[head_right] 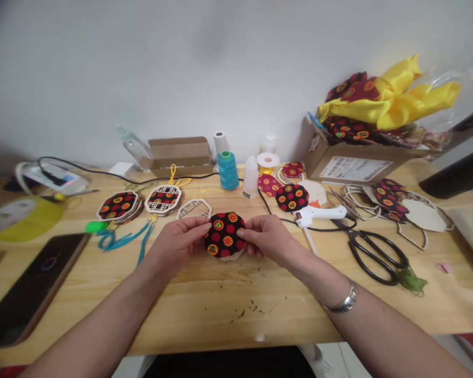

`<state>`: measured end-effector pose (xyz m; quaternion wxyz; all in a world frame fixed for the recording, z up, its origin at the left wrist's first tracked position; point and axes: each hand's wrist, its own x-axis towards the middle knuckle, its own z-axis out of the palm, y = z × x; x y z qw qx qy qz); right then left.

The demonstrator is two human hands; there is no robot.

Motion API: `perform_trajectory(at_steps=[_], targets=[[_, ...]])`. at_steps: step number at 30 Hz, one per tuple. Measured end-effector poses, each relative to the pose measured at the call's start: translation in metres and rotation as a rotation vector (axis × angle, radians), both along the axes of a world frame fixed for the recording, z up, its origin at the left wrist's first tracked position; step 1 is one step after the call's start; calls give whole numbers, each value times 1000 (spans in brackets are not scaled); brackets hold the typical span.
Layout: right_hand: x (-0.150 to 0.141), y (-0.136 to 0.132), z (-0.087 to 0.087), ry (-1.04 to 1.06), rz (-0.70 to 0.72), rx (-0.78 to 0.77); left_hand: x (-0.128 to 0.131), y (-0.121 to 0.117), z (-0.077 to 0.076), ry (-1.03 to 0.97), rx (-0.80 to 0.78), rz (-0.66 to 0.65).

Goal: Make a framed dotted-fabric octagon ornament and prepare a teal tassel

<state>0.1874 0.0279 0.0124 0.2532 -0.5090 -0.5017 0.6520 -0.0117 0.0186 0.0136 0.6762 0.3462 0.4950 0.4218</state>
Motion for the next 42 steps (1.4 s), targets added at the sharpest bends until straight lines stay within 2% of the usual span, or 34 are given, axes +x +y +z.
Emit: perform_trajectory(at_steps=[7,16,32,42], targets=[[0,2,2,-28,-23,19,-1,0,-1,106,-7,27],[0,1,5,-134,-33,14,4,-1,11,407,37,12],[-2,0,11,-181,-50,14,5,-3,13,394,35,4],[-2,-1,12,-217,-35,37,3,-2,5,330,44,19]])
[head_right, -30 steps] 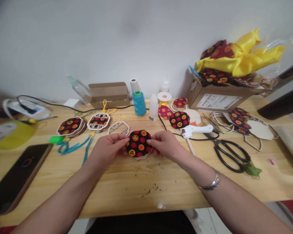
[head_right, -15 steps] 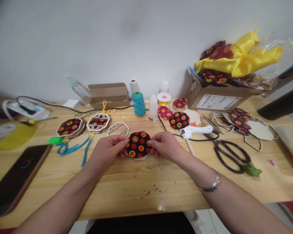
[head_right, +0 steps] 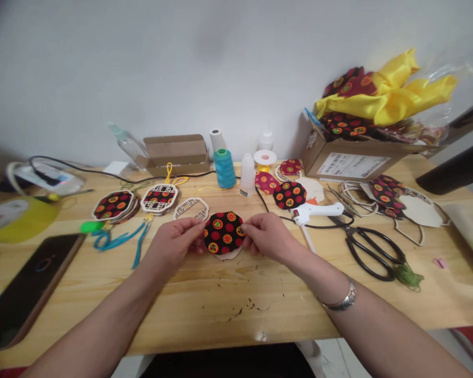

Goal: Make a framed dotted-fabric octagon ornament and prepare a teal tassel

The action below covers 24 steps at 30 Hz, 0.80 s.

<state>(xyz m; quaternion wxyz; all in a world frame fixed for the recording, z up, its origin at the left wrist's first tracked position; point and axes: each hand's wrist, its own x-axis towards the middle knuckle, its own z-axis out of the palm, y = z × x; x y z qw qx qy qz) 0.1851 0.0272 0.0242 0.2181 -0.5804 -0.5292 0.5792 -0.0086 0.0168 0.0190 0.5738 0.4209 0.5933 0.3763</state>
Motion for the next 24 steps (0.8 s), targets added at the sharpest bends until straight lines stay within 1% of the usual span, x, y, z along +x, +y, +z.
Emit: perform_trajectory(at_steps=[4,11,14,17,20,22,24], targets=[[0,0,0,7,13,12,-1,0,-2,-31,-14,-5],[0,-1,1,13,24,6,1,-1,2,-92,-44,-7],[2,-1,0,19,64,54,1,-2,1,-130,-41,15],[6,-2,2,51,186,193,-1,-4,1,-192,-33,-33],[11,-2,5,142,376,325,-4,-5,4,-256,-55,-139],[13,-3,6,191,482,346,-5,-6,5,-269,-79,-227],[14,-3,6,211,532,329,-5,-7,6,-254,-96,-326]])
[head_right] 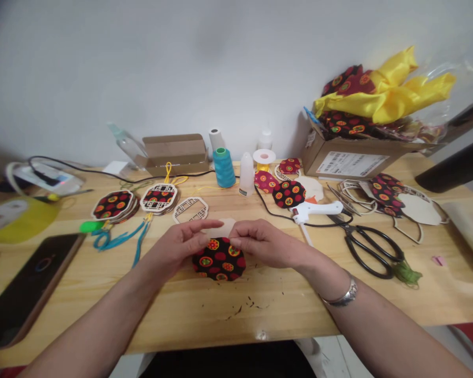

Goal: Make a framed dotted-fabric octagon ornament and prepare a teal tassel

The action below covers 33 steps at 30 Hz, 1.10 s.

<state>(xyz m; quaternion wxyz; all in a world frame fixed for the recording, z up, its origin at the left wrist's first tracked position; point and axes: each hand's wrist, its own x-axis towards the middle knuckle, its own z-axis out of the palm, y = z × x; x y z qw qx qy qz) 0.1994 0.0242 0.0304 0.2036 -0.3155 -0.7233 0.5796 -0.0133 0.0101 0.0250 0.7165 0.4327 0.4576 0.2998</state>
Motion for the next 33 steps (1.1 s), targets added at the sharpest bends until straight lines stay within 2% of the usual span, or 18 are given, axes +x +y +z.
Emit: perform_trajectory(at_steps=[2,4,8,12,15,20,27,33], targets=[[0,0,-2,5,-7,-30,1,-2,-1,29,9,-70],[-2,1,-5,3,-78,-81,1,-3,-2,56,17,-73],[-4,4,-13,-1,-273,-256,2,-2,-6,53,37,57],[-5,5,-16,35,-276,-432,2,1,-7,-21,47,189],[-7,4,-15,13,-276,-492,4,1,-8,-66,55,228],[-8,5,-13,10,-363,-463,4,1,-7,-36,49,257],[-5,9,-16,-114,-464,-342,1,6,-7,199,116,258],[-7,10,-16,-211,-501,-266,1,8,-4,362,95,216]])
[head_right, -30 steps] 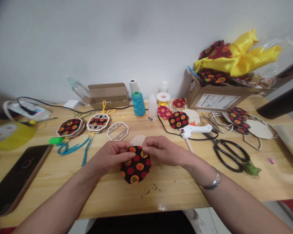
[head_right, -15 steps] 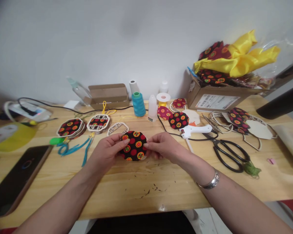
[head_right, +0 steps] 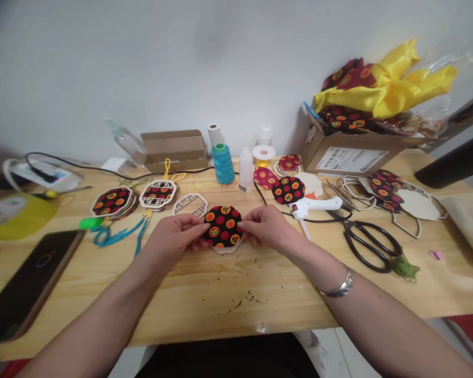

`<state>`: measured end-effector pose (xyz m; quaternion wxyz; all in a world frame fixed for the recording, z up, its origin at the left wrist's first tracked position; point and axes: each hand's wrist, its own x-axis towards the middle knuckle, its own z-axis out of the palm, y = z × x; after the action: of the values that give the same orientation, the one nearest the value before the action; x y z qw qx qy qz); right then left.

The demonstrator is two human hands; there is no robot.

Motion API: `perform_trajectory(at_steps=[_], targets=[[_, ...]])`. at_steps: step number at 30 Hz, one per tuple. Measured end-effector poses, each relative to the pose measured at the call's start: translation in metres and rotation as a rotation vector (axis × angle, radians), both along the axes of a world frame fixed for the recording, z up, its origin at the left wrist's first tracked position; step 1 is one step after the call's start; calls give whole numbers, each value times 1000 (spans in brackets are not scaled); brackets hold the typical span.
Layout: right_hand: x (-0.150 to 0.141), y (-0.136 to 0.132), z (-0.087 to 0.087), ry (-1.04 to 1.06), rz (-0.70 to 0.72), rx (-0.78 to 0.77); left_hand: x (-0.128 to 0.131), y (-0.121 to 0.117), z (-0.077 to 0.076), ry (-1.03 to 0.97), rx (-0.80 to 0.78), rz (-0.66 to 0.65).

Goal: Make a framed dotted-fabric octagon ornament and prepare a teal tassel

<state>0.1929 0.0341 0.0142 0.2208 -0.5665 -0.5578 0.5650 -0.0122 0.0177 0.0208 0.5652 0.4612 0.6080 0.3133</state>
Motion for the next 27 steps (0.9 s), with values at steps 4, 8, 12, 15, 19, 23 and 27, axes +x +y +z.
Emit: perform_trajectory(at_steps=[4,8,12,15,19,23,27], targets=[[-1,0,1,-21,-5,-4,-1,0,5,65,-8,-18],[0,0,-1,-56,20,33,-2,0,7,107,-41,-44],[2,0,-3,-81,61,47,-1,1,10,127,-81,-77],[2,0,-3,-102,69,51,-1,1,11,146,-101,-84],[2,-1,-3,-125,74,64,-3,1,7,146,-89,-83],[1,-2,-1,-147,75,51,-6,1,0,151,-65,-92],[0,-3,0,-178,74,39,-7,1,-5,174,-49,-104]])
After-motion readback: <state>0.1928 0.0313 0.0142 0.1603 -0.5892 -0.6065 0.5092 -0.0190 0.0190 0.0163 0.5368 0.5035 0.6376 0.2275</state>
